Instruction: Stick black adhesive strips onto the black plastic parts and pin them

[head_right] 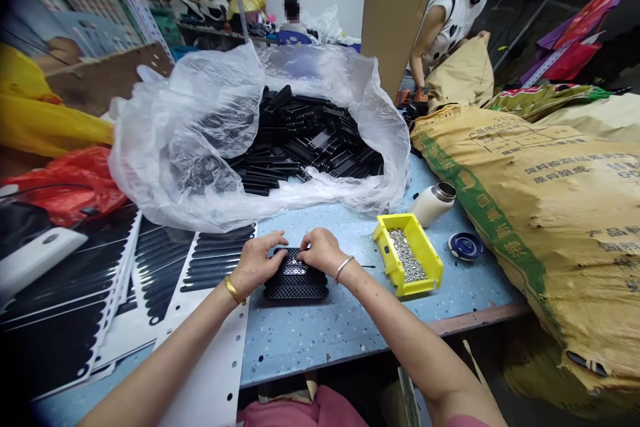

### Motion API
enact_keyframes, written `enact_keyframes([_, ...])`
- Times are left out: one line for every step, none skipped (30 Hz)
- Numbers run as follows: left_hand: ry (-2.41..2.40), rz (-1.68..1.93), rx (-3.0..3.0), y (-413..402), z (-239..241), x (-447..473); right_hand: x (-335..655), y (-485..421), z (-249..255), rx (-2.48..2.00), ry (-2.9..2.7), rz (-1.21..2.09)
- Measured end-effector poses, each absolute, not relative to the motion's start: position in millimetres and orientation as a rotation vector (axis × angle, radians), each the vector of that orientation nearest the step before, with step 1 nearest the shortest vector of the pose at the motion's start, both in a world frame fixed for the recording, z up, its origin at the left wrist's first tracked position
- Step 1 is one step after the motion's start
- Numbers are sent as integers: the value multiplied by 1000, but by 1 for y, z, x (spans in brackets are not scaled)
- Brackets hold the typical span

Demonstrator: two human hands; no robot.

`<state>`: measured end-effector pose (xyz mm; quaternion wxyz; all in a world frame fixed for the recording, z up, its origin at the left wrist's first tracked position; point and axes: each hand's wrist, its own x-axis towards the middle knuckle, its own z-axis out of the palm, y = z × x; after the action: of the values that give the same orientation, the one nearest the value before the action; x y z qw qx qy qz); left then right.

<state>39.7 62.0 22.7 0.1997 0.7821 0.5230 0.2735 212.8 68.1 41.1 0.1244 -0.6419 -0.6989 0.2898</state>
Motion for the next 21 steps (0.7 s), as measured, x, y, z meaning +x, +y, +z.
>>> enact_keyframes([1412, 745, 2213, 62, 22, 40, 213, 71, 41, -1876, -2047, 848])
enact_keyframes([1354, 712, 2239, 61, 22, 40, 214, 73, 40, -1883, -2041, 850])
enact_keyframes([1291, 669, 2264, 61, 22, 40, 217, 76, 39, -1895, -2024, 851])
enact_keyframes([1232, 624, 2283, 61, 22, 41, 221, 78, 39, -1909, -2003, 853])
enact_keyframes([1188, 586, 2294, 62, 22, 41, 225, 80, 38, -1924, -1976, 860])
enact_keyframes([1159, 560, 2297, 62, 22, 41, 231, 82, 37, -1935, -1946, 877])
enact_keyframes([1144, 543, 2292, 63, 21, 41, 236, 83, 37, -1941, -1913, 905])
enact_keyframes([1141, 536, 2281, 63, 21, 41, 241, 84, 37, -1937, -1881, 945])
enact_keyframes([1146, 536, 2268, 63, 21, 41, 245, 84, 38, -1925, -1849, 994])
enact_keyframes([1154, 539, 2255, 63, 20, 41, 250, 84, 39, -1906, -1821, 1046])
enact_keyframes([1158, 542, 2248, 64, 20, 40, 254, 82, 40, -1884, -1801, 1092])
enact_keyframes([1163, 544, 2246, 64, 20, 40, 258, 80, 41, -1858, -1764, 1140])
enact_keyframes([1166, 546, 2247, 64, 20, 39, 262, 77, 42, -1837, -1709, 1182])
enact_keyframes([1165, 548, 2252, 64, 19, 39, 266, 74, 42, -1823, -1645, 1212])
enact_keyframes([1158, 552, 2257, 64, 19, 39, 270, 70, 41, -1819, -1574, 1236])
enact_keyframes([1148, 559, 2262, 64, 19, 39, 273, 66, 39, -1823, -1504, 1262])
enact_keyframes([1134, 571, 2266, 65, 18, 40, 275, 63, 36, -1829, -1447, 1300])
enact_keyframes([1123, 588, 2267, 65, 18, 40, 276, 60, 32, -1831, -1422, 1337])
enact_keyframes([1118, 609, 2266, 65, 17, 41, 275, 58, 28, -1829, -1427, 1363])
enact_keyframes([1120, 635, 2259, 65, 16, 42, 273, 58, 25, -1820, -1435, 1376])
enact_keyframes([1129, 669, 2245, 66, 16, 42, 271, 59, 21, -1809, -1449, 1369])
